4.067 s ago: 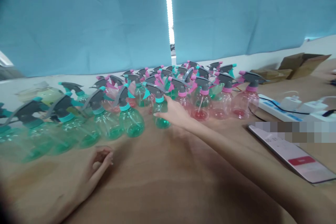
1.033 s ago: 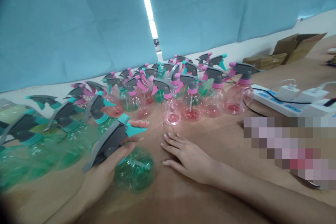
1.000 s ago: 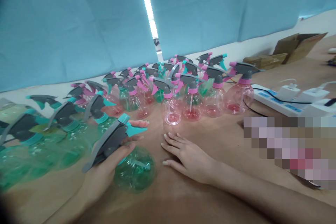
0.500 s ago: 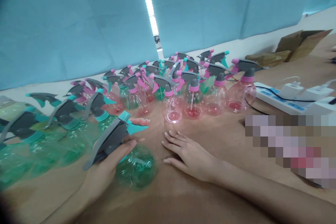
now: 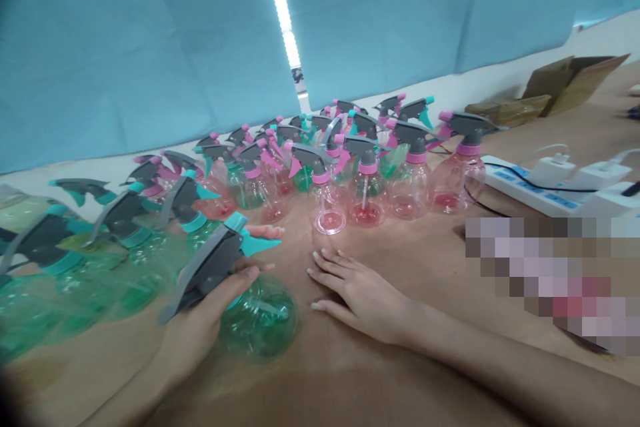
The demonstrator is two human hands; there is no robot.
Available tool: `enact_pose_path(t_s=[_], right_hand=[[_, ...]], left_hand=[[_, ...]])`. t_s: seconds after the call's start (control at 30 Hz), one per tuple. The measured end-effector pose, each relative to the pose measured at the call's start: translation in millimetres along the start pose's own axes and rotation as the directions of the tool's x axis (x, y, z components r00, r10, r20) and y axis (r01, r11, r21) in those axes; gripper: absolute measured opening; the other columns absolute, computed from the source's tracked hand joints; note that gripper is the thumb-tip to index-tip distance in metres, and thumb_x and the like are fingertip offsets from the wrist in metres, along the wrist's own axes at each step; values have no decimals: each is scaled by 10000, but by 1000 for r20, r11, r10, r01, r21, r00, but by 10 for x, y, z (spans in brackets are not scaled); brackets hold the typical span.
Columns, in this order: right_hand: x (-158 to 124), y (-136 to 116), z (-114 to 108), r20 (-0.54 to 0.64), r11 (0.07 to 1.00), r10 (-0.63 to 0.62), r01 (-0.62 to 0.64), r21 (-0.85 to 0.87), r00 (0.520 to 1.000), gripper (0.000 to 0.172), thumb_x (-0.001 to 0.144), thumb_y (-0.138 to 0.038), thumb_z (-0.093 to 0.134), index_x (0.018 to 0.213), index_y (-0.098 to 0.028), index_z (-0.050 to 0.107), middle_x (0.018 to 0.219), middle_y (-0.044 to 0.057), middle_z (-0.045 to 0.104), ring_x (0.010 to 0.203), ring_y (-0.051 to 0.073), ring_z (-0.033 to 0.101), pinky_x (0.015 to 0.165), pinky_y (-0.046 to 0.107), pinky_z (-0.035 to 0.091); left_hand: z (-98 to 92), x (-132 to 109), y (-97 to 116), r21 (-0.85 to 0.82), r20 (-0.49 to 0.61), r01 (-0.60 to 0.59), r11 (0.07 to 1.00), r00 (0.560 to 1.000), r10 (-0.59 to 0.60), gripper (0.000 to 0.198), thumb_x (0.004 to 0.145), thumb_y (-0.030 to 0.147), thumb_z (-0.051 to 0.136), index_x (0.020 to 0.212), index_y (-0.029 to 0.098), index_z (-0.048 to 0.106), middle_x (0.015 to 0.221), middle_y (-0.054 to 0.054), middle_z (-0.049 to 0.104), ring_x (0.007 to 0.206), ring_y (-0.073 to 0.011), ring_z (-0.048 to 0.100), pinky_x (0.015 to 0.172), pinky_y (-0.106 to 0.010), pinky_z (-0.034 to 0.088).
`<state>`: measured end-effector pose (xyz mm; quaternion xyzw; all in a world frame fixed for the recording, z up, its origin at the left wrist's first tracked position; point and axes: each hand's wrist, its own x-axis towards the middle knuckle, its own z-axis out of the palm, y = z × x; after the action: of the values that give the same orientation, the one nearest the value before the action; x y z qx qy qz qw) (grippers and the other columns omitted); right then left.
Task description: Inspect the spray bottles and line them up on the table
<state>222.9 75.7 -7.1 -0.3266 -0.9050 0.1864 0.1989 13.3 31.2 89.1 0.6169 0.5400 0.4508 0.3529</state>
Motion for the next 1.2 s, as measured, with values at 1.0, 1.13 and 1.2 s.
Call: enact_pose_path(t_s=[1.0,1.13,1.2], right_hand=[[-10,29,37,-27,1000,-7,7,-3,1000,584,961,-539,416,1447,-216,418,1522,72,358,1420,255,295,1175,480,235],[-6,16,22,-9,1000,-4,4,-14,1000,591,964,-538,406,1444,-194,422,1526,76,352,1425,255,283,1177,475,230],[-3,7,8,0,1000,-3,3,-13,1000,587,965,-536,404,1443,-195,423,1529,75,346,1427,255,275,1177,474,229]], left_hand=[[-31,8,106,13,44,-66,998,997,65,159,738,224,579,879,227,653,702,23,600,613,-152,535,596,-282,419],[-23,15,119,7,45,-79,997,996,79,130,729,202,571,835,223,644,743,20,598,608,-137,496,567,-268,388],[-20,20,127,12,50,-77,997,996,77,120,720,192,566,814,222,632,745,24,591,588,-129,474,553,-265,374]])
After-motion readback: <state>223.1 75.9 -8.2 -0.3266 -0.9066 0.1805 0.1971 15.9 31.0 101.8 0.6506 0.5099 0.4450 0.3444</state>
